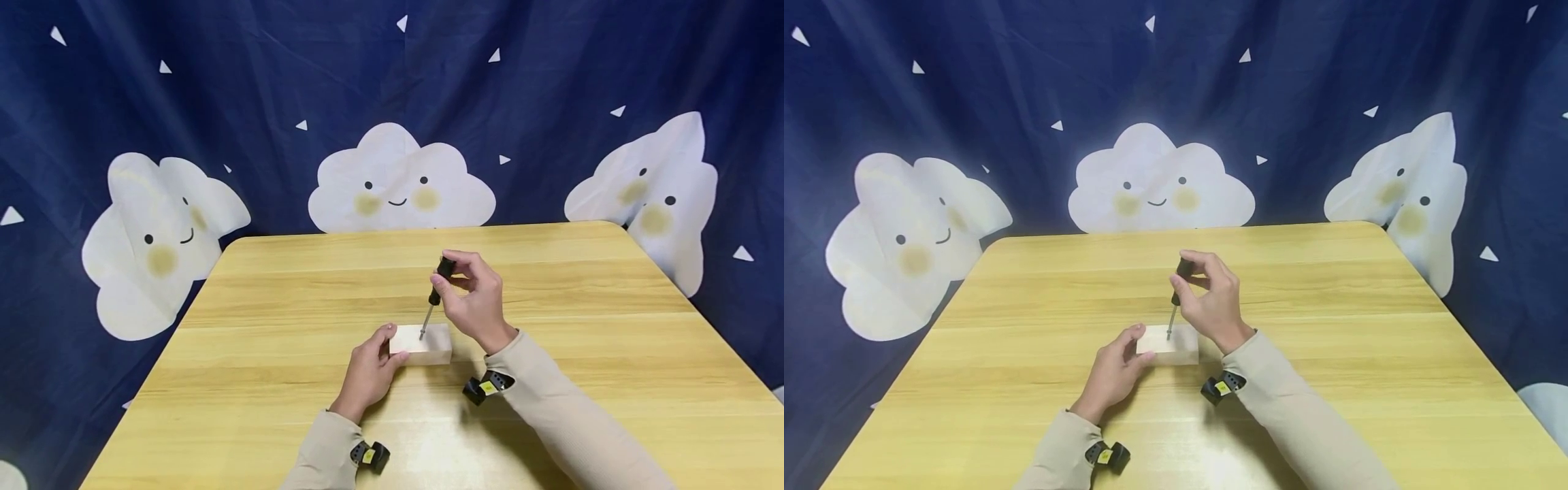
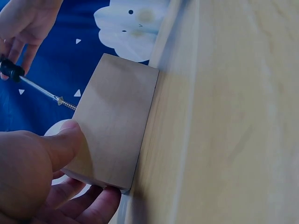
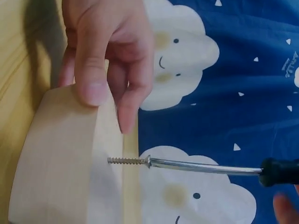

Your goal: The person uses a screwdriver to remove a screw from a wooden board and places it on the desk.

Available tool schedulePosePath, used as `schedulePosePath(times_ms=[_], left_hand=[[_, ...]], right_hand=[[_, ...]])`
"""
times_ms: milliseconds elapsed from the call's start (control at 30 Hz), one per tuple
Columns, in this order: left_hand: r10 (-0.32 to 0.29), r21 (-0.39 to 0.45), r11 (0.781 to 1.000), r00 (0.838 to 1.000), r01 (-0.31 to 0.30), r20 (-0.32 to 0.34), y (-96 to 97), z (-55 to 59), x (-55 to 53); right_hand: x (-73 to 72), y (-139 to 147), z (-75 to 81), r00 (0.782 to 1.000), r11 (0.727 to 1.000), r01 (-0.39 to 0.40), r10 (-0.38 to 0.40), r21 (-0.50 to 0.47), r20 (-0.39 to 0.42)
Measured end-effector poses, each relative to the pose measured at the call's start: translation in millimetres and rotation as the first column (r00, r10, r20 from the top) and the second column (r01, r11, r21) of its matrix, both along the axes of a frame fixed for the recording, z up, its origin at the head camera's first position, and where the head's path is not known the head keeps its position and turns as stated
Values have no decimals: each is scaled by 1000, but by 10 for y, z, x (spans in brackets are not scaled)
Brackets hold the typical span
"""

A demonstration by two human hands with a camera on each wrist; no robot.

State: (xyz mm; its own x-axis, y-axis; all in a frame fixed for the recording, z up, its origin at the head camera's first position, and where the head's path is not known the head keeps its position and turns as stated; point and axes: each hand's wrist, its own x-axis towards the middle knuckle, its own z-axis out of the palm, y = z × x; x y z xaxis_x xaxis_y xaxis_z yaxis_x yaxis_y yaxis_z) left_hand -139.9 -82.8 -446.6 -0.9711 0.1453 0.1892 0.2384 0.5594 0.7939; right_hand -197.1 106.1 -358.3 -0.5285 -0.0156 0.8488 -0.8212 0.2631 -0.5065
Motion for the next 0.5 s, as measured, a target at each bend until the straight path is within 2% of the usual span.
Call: schedulePosePath(times_ms=[200, 333, 500], left_hand=[[2, -5, 1000, 1000, -2, -10, 2, -4, -7], [3, 0, 1000, 1000, -3, -2, 6, -1, -5], [-1, 9, 1000, 1000, 1, 7, 16, 0, 6]], right_hand=[[34, 12, 26, 993, 994, 104, -105, -8, -59], [42, 21, 35, 986, 987, 157, -156, 12, -56], [48, 37, 37, 994, 992, 113, -113, 52, -9]])
